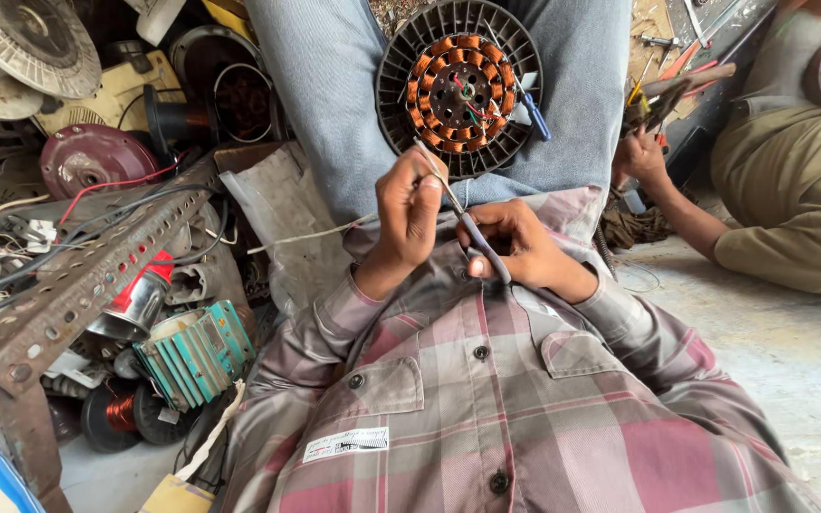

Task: The person sits on the floor and works on an electric motor stator. They strip wire insulation with scissors, twist wires together, and use a screwdriver to adjust connections on the stator coils.

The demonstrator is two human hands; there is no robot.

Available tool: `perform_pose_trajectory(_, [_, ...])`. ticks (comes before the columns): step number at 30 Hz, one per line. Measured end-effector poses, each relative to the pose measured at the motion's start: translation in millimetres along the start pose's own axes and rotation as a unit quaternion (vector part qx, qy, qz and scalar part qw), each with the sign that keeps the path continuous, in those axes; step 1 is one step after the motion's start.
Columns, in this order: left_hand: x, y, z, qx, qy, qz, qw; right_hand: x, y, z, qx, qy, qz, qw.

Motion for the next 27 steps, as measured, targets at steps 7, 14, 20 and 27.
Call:
perform_pose_trajectory(7, [-2, 7, 3, 0.025, 0.055, 0.024, 0.998, 4, -3, 8, 0.016, 0.012, 0.059, 0.998])
perform_pose_trajectory(14, [-4, 21, 2, 0.069, 0.051, -0.015, 0.996, -7, -2, 8, 0.041, -0.075, 0.05, 0.995])
perform_pose_trajectory(20, [-1, 23, 2, 0.08, 0.063, -0.027, 0.994, -11, -4, 17, 0.062, -0.025, 0.098, 0.993])
perform_pose_trajectory(27, [7, 29, -1, 0.098, 0.08, -0.051, 0.991, -13, -1, 15, 0.086, -0.056, 0.099, 0.99])
Point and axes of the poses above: each hand's wrist, its own z-axis towards the middle knuckle, its own y-axis out of the back of the hand, x = y × z, the point moved 5 cm from there along z, towards the middle knuckle, and after that the axes turned 3 degrees about -x, right-handed, at the moved point
